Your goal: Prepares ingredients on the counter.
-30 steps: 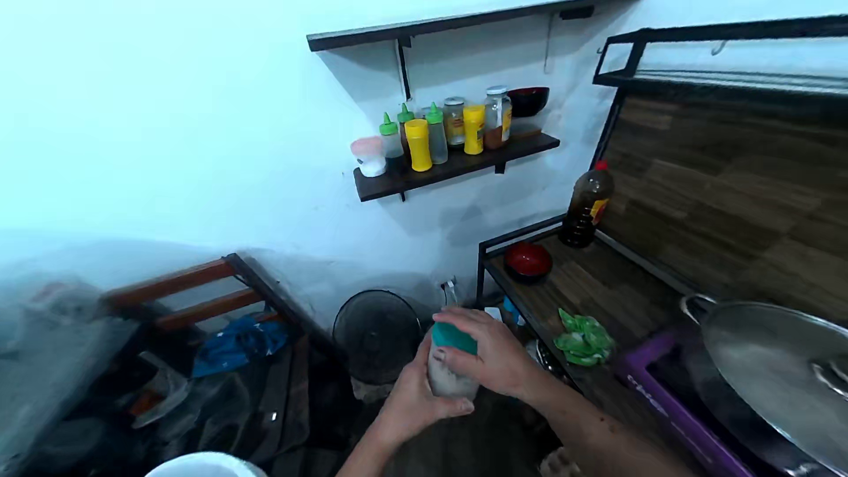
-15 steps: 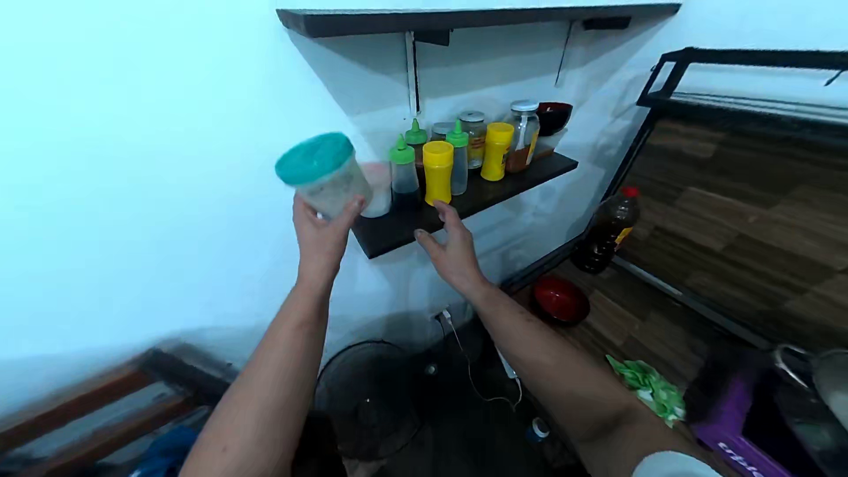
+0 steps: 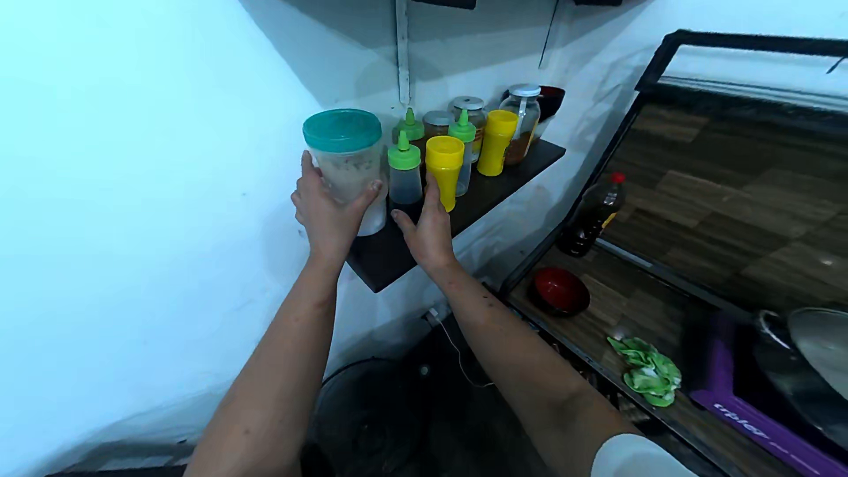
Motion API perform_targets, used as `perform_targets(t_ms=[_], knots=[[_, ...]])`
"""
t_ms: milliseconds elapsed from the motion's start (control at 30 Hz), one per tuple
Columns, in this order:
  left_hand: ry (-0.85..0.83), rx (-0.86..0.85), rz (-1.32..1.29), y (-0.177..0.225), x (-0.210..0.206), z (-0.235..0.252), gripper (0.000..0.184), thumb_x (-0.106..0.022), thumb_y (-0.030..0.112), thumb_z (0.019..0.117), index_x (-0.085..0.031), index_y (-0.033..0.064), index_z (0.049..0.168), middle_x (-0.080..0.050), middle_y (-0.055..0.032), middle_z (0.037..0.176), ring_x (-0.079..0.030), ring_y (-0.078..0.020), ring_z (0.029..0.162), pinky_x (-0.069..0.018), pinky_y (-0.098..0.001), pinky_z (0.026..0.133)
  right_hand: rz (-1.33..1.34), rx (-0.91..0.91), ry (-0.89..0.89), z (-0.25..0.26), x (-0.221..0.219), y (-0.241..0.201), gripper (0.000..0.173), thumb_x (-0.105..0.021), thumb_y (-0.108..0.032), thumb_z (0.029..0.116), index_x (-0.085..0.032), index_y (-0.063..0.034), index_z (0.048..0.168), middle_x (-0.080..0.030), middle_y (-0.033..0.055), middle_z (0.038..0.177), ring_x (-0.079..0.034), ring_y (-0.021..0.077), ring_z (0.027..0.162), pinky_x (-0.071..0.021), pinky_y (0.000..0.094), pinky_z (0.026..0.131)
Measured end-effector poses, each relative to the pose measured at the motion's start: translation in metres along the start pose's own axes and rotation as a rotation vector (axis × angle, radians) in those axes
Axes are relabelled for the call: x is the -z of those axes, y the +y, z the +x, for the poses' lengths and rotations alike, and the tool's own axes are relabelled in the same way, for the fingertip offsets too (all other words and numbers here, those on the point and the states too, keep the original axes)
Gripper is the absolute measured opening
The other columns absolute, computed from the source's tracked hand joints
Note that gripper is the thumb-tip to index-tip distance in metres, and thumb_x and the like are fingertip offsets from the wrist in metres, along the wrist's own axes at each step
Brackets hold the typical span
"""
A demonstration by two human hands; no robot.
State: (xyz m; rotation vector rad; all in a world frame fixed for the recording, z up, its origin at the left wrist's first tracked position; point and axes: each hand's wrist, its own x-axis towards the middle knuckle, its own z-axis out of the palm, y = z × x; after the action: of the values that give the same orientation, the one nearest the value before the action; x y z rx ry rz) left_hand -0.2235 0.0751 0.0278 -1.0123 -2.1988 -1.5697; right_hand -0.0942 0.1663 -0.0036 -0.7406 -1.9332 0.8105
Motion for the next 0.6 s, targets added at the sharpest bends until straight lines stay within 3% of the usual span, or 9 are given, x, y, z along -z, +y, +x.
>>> perform_targets(t_ms=[100, 167, 233, 400, 500, 600], knots=[[0.009, -0.085, -0.106, -0.012, 0.011, -0.018, 0.110, -0.078, 0.050, 0.0849, -0.016, 0.0006, 0.162, -0.043, -0.0264, 0.153, -0.041, -0.0437, 0.139, -0.0342, -0.0600, 0.114, -0.022, -0.040, -0.003, 0.004, -0.006, 0.001, 0.094, -0.083, -0.022, 0.0886, -0.024, -0.0042, 0.160, -0.053, 0.0238, 0.147, -0.059, 0.0369, 0.130, -0.0508, 0.0508, 0.107], [-0.023, -0.088, -0.184, -0.021, 0.025, -0.045, 0.097, -0.066, 0.048, 0.0953, -0.012, 0.0062, 0.164, -0.036, -0.0204, 0.160, -0.037, -0.0354, 0.145, -0.0350, -0.0548, 0.115, -0.042, -0.029, 0.011, 0.006, -0.010, 0.002, 0.096, -0.085, -0.021, 0.0862, -0.025, -0.0030, 0.160, -0.053, 0.0238, 0.148, -0.060, 0.0360, 0.129, -0.0520, 0.0498, 0.106], [-0.042, -0.081, -0.260, -0.035, 0.033, -0.079, 0.085, -0.056, 0.048, 0.1005, -0.015, 0.0093, 0.163, -0.035, -0.0167, 0.161, -0.037, -0.0275, 0.145, -0.0382, -0.0488, 0.114, -0.071, -0.030, 0.022, 0.008, -0.013, 0.003, 0.095, -0.086, -0.022, 0.0850, -0.029, -0.0020, 0.158, -0.053, 0.0237, 0.146, -0.061, 0.0356, 0.127, -0.0533, 0.0495, 0.104], [-0.100, 0.046, -0.309, -0.072, 0.051, -0.177, 0.073, -0.056, 0.034, 0.1015, -0.027, -0.0058, 0.155, -0.040, -0.0254, 0.154, -0.043, -0.0228, 0.141, -0.0419, -0.0349, 0.111, -0.065, -0.044, 0.028, 0.010, -0.011, 0.001, 0.090, -0.087, -0.023, 0.0837, -0.037, -0.0025, 0.155, -0.057, 0.0230, 0.142, -0.063, 0.0352, 0.123, -0.0560, 0.0498, 0.099], [-0.147, 0.191, -0.280, -0.089, 0.069, -0.229, 0.071, -0.058, 0.028, 0.0999, -0.028, -0.0058, 0.155, -0.040, -0.0240, 0.154, -0.042, -0.0196, 0.140, -0.0429, -0.0322, 0.109, 0.052, -0.015, 0.042, 0.000, 0.005, 0.001, 0.092, -0.090, -0.020, 0.0789, -0.039, -0.0040, 0.154, -0.063, 0.0198, 0.135, -0.066, 0.0316, 0.117, -0.0580, 0.0489, 0.095], [-0.165, 0.272, -0.227, -0.099, 0.089, -0.265, 0.069, -0.056, 0.022, 0.1015, -0.025, -0.0099, 0.154, -0.038, -0.0287, 0.153, -0.042, -0.0183, 0.138, -0.0419, -0.0311, 0.108, 0.280, 0.020, 0.019, -0.019, 0.040, 0.000, 0.092, -0.092, -0.016, 0.0747, -0.043, -0.0041, 0.152, -0.058, 0.0207, 0.138, -0.063, 0.0276, 0.120, -0.0571, 0.0426, 0.097]])
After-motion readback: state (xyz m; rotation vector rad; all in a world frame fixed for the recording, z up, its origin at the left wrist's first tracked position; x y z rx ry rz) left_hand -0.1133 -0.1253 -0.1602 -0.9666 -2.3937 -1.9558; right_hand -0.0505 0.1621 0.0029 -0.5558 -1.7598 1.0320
